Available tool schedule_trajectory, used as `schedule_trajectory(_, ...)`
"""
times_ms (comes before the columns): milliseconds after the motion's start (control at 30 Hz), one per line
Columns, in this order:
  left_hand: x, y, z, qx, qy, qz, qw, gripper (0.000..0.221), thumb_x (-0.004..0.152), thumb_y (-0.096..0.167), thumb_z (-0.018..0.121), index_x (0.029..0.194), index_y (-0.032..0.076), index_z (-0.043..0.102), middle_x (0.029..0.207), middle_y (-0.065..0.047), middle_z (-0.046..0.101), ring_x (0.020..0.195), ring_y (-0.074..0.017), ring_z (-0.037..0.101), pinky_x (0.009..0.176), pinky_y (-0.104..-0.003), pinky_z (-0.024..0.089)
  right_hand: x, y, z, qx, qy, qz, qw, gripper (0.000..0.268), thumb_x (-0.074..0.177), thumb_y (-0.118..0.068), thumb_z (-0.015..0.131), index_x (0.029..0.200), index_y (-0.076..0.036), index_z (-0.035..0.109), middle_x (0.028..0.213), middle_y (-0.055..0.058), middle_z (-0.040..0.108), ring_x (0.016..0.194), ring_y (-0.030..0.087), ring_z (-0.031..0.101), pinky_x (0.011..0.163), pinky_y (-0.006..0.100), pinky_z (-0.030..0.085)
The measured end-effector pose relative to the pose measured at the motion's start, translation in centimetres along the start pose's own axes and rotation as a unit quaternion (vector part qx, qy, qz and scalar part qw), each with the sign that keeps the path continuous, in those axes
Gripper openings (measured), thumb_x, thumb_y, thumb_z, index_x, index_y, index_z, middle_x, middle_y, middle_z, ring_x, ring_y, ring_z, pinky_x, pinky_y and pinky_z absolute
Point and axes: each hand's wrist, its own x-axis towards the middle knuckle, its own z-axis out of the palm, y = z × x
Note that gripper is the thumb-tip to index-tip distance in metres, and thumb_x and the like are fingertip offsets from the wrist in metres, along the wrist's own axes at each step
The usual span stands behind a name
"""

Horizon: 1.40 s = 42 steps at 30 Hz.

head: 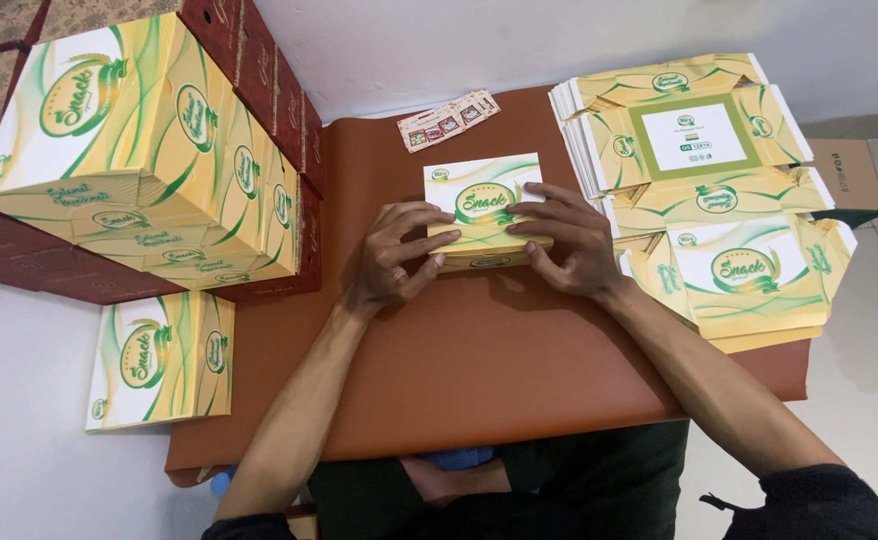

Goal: The person assembles flat cardboard boxes by folding along pre-scored lines, inserts small packets into each box, closes the lids, and stacks the finished boxes on the table.

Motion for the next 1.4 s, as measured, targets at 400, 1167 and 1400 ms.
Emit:
schedule_trajectory(400, 0.6, 0.5, 0.3, 0.056, -0.091, -0.014, 0.994, 0.063, 0.109, 0.053, 0.051, 0.158, 0.015, 0.058, 0.163, -0.02, 0.051, 0.15, -0.0461, 0.048, 0.121, -0.066, 0.034, 0.4, 0.0, 1.3, -0.075, -0.034, 0.01, 0.997, 0.03, 0.106, -0.022, 0.067, 0.133, -0.012, 0.075, 0.153, 0.018, 0.062, 0.148, 0.045, 0.05, 0.121, 0.063, 0.037)
schedule_trajectory(1167, 0.3, 0.8, 1.6, 0.057, -0.114, -0.007, 0.992, 0.029, 0.104, 0.019, 0.07, 0.132, 0.016, 0.078, 0.152, -0.011, 0.066, 0.143, -0.0327, 0.061, 0.125, -0.056, 0.038, -0.1, 1.0, 2.4, -0.094, -0.078, -0.009, 0.992, 0.027, 0.1, -0.031, 0.08, 0.126, -0.023, 0.083, 0.147, 0.009, 0.071, 0.144, 0.036, 0.058, 0.131, 0.057, 0.023)
schedule_trajectory(1400, -0.4, 0.1, 2.0, 0.043, -0.118, -0.029, 0.992, 0.036, 0.101, 0.018, 0.07, 0.136, 0.018, 0.075, 0.151, -0.012, 0.067, 0.141, -0.0349, 0.062, 0.125, -0.059, 0.037, -0.2, 0.6, 2.4, -0.087, -0.082, 0.007, 0.993, 0.028, 0.099, -0.027, 0.081, 0.126, -0.02, 0.083, 0.144, 0.01, 0.072, 0.142, 0.037, 0.059, 0.13, 0.06, 0.024)
